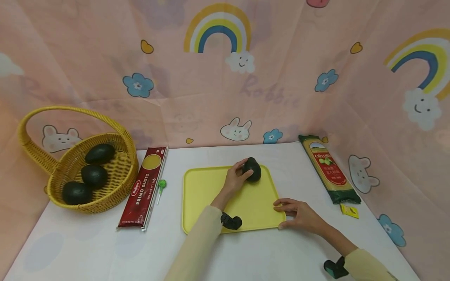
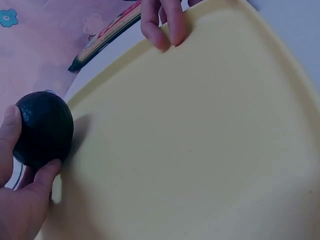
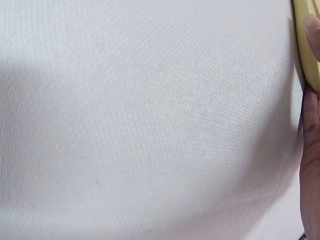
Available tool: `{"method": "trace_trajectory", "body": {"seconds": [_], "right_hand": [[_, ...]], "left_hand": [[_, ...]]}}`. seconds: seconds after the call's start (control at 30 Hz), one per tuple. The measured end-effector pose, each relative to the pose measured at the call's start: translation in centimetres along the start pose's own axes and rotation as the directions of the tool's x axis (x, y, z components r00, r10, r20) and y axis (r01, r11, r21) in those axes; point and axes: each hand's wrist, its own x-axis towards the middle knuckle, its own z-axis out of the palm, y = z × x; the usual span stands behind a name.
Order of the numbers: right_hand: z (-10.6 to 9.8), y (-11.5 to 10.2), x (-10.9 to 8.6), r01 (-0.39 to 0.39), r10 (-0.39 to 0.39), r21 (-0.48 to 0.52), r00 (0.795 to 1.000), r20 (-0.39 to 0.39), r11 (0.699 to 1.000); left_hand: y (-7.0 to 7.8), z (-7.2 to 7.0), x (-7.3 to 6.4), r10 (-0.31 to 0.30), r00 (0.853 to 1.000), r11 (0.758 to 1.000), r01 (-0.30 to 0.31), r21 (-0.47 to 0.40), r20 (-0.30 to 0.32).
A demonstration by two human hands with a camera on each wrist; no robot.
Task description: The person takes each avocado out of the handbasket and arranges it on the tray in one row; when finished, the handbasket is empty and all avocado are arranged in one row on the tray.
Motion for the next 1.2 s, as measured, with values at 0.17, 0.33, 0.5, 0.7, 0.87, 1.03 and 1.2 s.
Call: {"method": "trace_trajectory", "body": {"seconds": [0.17, 0.33, 0.5, 0.7, 0.87, 1.03, 1.2], "right_hand": [[-0.1, 0.1, -0.1, -0.003, 0.003, -0.016, 1.000, -0.004, 1.000], [0.0, 0.1, -0.1, -0.005, 0.004, -0.020, 1.000, -0.006, 1.000], [0.0, 0.0, 0.0, -0.013, 0.013, -0.044, 1.000, -0.009, 0.999], [0.0, 0.0, 0.0, -0.022, 0.021, -0.044, 1.000, -0.014, 0.999], [0.1, 0.0, 0.0, -0.020, 0.020, -0.037, 1.000, -0.009, 0.999], [0.1, 0.0, 0.0, -0.021, 0.021, -0.026, 1.000, -0.006, 0.999], [0.1, -0.1, -0.1, -0.028, 0.028, -0.019, 1.000, -0.008, 0.999]], "left_hand": [[-0.3, 1.0, 0.3, 0.017, 0.999, 1.000, -0.018, -0.023, -0.039], [-0.3, 2.1, 0.3, 0.037, 0.998, 0.998, -0.039, -0.042, -0.051], [-0.1, 2.6, 0.5, 0.042, 0.998, 0.997, -0.044, -0.057, -0.048], [-0.1, 3.3, 0.9, 0.038, 0.997, 0.999, -0.036, 0.028, -0.068], [-0.1, 3.7, 0.9, 0.043, 0.996, 0.996, -0.036, 0.081, -0.083], [-0.1, 4.2, 1.1, 0.037, 0.994, 0.994, -0.026, 0.104, -0.107], [-0.1, 4.5, 1.3, 0.031, 0.991, 0.994, -0.017, 0.108, -0.127]]}}
